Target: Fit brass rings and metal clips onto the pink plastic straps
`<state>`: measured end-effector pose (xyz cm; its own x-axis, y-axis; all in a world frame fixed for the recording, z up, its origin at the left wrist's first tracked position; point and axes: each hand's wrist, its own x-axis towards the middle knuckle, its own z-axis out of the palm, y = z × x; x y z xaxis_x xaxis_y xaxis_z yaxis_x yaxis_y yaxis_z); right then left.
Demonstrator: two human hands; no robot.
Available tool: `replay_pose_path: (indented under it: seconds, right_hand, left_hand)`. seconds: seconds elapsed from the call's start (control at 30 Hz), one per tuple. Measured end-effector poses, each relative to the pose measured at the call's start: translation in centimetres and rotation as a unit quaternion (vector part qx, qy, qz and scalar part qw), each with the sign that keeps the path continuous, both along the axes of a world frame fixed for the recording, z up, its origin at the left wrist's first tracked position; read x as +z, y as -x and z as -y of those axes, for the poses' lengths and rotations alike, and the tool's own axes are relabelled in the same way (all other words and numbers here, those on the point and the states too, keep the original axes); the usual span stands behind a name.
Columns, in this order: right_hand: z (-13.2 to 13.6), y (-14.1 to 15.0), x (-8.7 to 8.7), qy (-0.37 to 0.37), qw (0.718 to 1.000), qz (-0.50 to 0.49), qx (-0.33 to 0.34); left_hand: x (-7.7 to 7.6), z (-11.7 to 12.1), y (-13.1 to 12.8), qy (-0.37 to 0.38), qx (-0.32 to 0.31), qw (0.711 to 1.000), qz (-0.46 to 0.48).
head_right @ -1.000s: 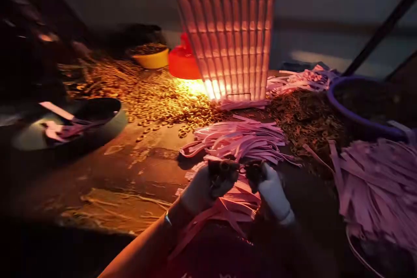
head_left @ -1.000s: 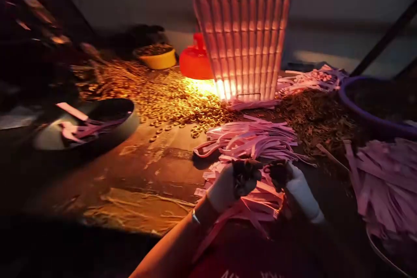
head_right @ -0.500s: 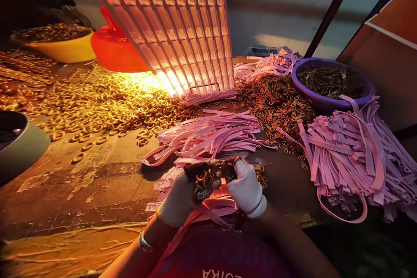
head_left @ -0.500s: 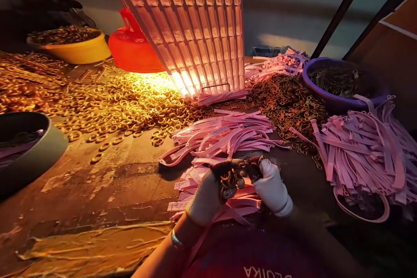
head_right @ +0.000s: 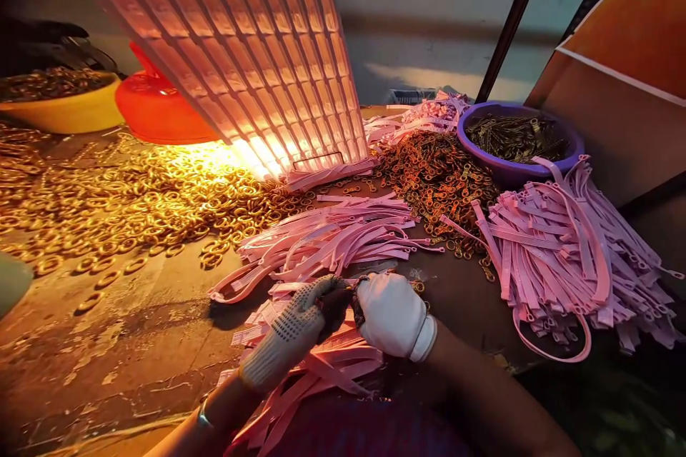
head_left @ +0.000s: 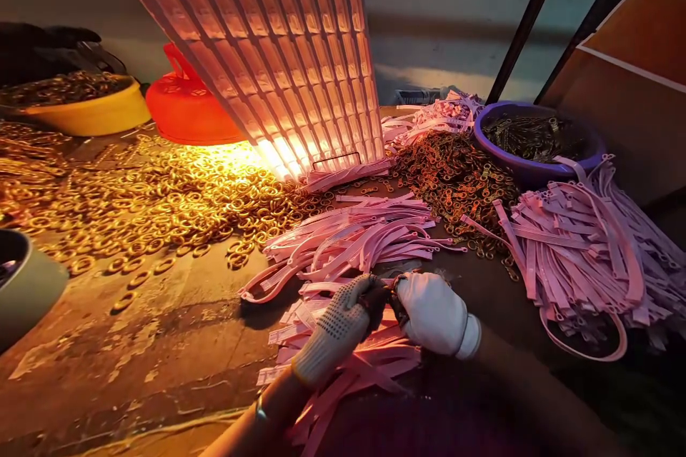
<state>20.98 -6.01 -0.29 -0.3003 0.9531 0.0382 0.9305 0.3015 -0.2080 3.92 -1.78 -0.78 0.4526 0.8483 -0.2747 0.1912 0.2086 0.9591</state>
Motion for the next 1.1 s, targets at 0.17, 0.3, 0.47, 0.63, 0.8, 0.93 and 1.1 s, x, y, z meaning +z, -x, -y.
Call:
replay_pose_path:
  seconds: [0.17,0.3,0.47,0.63,0.8,0.93,1.1]
  right_hand:
    - [-0.5,-0.3,0.6,0.074,0.987,-0.125,-0.074]
    - [-1.0,-0.9,-2.3,0.014,0.939,-0.311,-0.146]
    - [-1.1,-2.5,-4.9,-0.047,0.900,-0.403,-0.158]
    - [-0.6,-2.3,-5.6,-0.007,0.948,-0.309,-0.077]
    - [-1.0,-1.4,-5.6,0.010,0.982,-0.174,-0.066]
    - [-1.2,-1.4,-5.3,0.018,0.987,-0.140,-0.074]
    - [0.0,-1.8,-6.2,0.021,0.977,-0.199,-0.078]
  left_hand:
    - [1.0,-0.6,-1.1,0.097,0.023,0.993,0.064]
    - [1.5,-3.5,-1.7,0.097,-0.003,0.994,0.057]
    - [2.0,-14.0,-0.6,-0.033,-0.011,0.997,-0.076]
    - [2.3,-24.0,-3.1,-0.123,-0.025,0.974,-0.190]
    - [0.7,-26.8,-11.4,-0.205,-0.176,0.912,-0.310]
    - [-0.6,-26.3,-17.0,-0.243,-0.274,0.861,-0.353]
    - [0.8,-23.2,-16.8,-0.254,-0.298,0.848,-0.357]
